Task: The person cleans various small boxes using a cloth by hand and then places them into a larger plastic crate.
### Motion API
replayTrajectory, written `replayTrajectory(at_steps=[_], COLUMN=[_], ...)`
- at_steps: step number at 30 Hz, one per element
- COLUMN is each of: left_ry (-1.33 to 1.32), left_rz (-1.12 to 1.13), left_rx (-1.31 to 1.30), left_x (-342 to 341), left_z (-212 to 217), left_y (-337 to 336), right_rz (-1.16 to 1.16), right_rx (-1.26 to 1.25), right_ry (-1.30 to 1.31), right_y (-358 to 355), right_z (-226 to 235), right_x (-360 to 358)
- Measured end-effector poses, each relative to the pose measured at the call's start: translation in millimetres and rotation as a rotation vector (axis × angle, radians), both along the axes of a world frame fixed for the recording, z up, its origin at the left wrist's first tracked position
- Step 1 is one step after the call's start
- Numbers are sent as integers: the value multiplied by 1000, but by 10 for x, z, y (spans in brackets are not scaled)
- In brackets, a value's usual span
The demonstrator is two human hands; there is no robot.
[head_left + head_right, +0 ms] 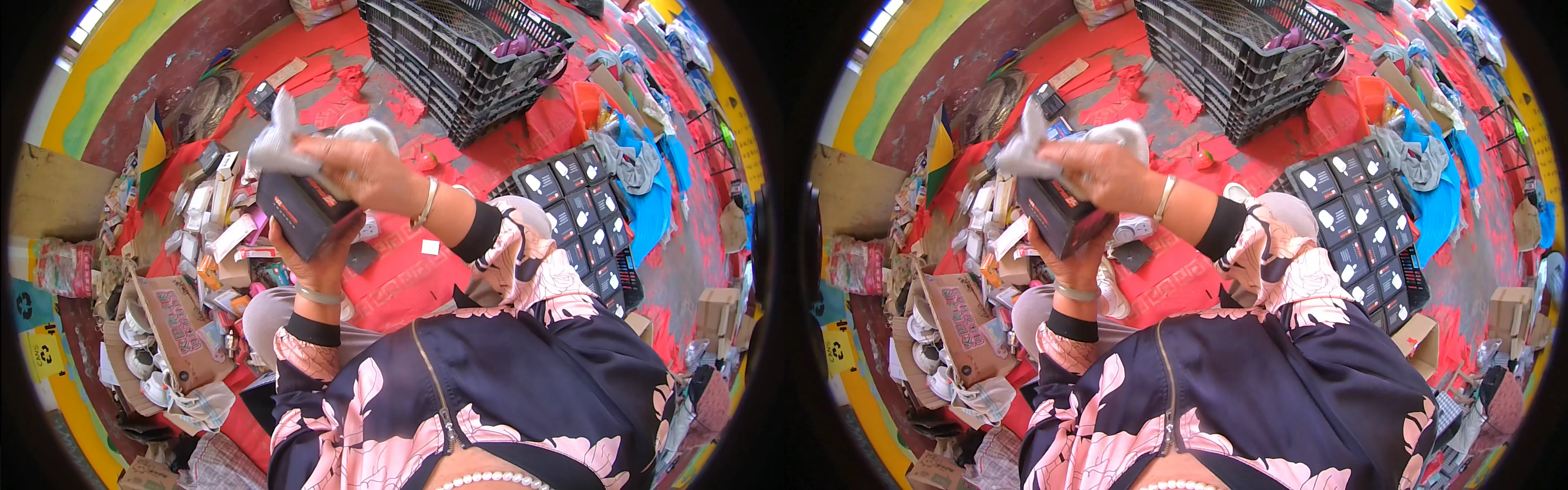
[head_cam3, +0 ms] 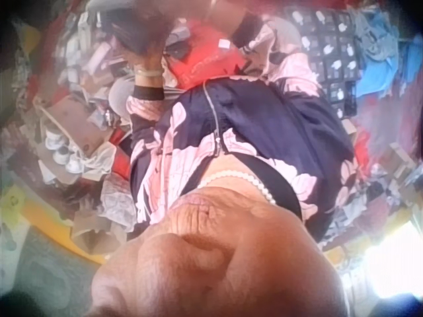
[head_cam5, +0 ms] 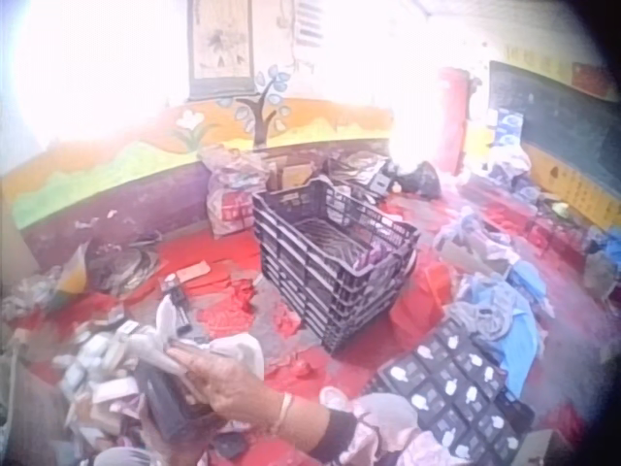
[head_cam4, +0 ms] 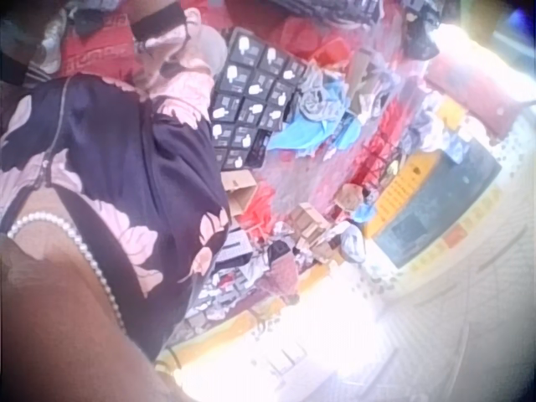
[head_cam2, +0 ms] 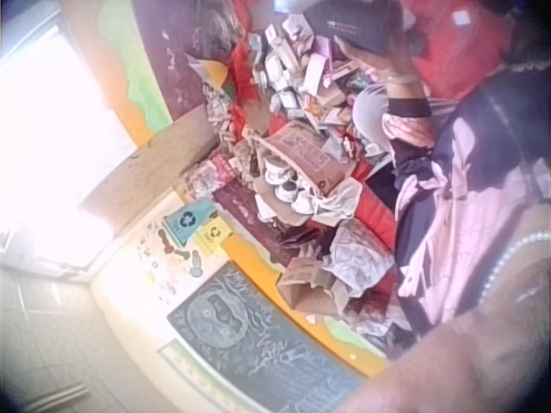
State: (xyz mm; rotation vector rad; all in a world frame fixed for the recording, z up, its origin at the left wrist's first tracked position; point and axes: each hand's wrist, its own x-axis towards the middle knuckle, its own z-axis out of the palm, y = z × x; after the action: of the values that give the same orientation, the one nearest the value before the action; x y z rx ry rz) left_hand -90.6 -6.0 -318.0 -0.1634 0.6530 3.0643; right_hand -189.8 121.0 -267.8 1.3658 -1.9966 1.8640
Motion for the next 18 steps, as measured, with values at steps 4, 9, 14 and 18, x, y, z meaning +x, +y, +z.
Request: replayTrajectory(at_steps=[4, 9, 14, 18], left_ry=[-4, -11, 103, 141], left_rz=[64, 358, 179, 181], left_rx=[169, -124, 204, 192], left_x=[-70, -46, -94, -74], left_z=[15, 9, 53, 53], left_y=[11, -148, -274, -283], right_rz=[204, 775, -34, -92], right_rx=[-15, -71, 573, -143], right_ry=[145, -129, -433, -914], right_y=[82, 461, 816, 634], right_z=[116, 166, -389, -333], right_x=[76, -234, -592, -537])
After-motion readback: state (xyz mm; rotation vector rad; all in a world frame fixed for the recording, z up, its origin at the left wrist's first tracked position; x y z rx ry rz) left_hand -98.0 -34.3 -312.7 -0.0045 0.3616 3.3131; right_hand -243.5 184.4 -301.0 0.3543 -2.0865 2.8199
